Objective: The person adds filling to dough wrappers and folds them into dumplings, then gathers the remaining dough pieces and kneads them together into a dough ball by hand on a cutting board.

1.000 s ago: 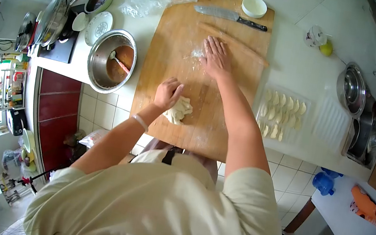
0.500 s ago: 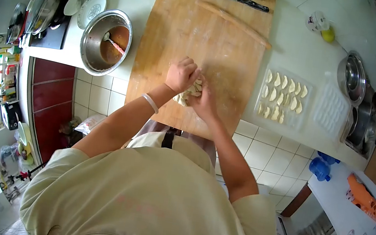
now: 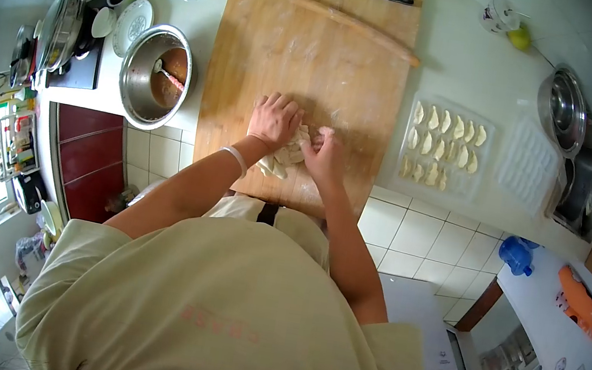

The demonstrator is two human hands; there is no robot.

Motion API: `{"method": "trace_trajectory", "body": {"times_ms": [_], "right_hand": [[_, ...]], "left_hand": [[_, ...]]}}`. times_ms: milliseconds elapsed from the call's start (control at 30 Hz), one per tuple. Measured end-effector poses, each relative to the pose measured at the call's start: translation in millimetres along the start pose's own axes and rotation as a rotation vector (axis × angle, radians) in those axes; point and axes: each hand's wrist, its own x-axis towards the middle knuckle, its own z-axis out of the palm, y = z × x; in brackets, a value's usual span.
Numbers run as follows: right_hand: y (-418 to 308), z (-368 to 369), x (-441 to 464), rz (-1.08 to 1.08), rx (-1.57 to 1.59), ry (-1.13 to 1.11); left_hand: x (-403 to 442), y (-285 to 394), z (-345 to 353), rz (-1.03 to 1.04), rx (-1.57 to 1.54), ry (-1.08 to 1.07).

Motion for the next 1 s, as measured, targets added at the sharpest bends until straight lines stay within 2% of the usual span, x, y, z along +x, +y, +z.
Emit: {"method": "trace_trajectory", "body": {"times_ms": [33, 167, 200, 233, 300, 333, 367, 433, 467, 500, 567, 600, 667, 700, 733, 767, 833, 900, 967, 1000], "right_hand": [[-3, 0, -4, 0.161, 0.026, -0.056], [-21, 26, 0, 0.103, -0.276, 0.100], [-41, 22, 1, 0.212, -0.182, 0.055], [-32, 27, 9, 0.196, -0.186, 0.054], [-14, 39, 19, 0.091, 0.053, -0.014], [-41, 28, 12, -0.050, -0.050, -0.055], [-48, 29, 8, -0.061, -0.047, -0.065], [-55, 29, -2, -0.594, -0.348, -0.021], [-57, 27, -8, -0.720, -0.312, -0.032], [-56, 26, -12, -0.720, -0.313, -0.031], [-44, 24, -18, -0.728, -0.404, -0.030], [-35, 23, -20, -0.763, -0.357, -0.031], [-22, 17, -30, -0.731, -0.272, 0.018], [-16, 11, -36, -0.715, -0.192, 0.066], [-14, 2, -46, -0.590, -0.245, 0.131], [-8, -1, -52, -0.574, -0.247, 0.137], [9, 1, -57, -0.082, 0.076, 0.056], [27, 17, -58, -0.092, 0.124, 0.092], [50, 48, -57, 0.196, 0.501, 0.003], [32, 46, -54, 0.272, 0.606, -0.061]], "left_hand": [[4, -1, 1, -0.026, -0.033, 0.006], [3, -2, 3, -0.110, -0.183, 0.063], [4, -9, 9, -0.157, -0.227, 0.025], [7, -9, -3, -0.160, -0.225, 0.040], [11, -16, -29, -0.578, -0.506, -0.257], [13, -30, -28, -0.714, -0.707, -0.294], [11, -42, -25, -0.722, -0.701, -0.281], [4, -46, -32, -0.820, -0.646, -0.458], [-4, -38, -30, -0.758, -0.501, -0.490], [-18, -22, -34, -0.764, -0.422, -0.394], [-46, -5, -22, -0.583, -0.201, -0.093], [-53, 3, -22, -0.579, -0.201, -0.101], [-61, 16, -18, -0.398, -0.015, 0.092], [-61, 17, -15, -0.389, -0.023, 0.078], [-61, 16, -13, -0.354, 0.009, 0.081], [-58, 14, -10, -0.317, 0.042, 0.085], [-46, 11, -8, -0.297, 0.045, 0.059], [-31, 5, -4, -0.238, 0.072, 0.092], [-15, 0, -4, -0.235, 0.073, 0.061], [-9, -2, -4, -0.221, 0.062, 0.045]]}}
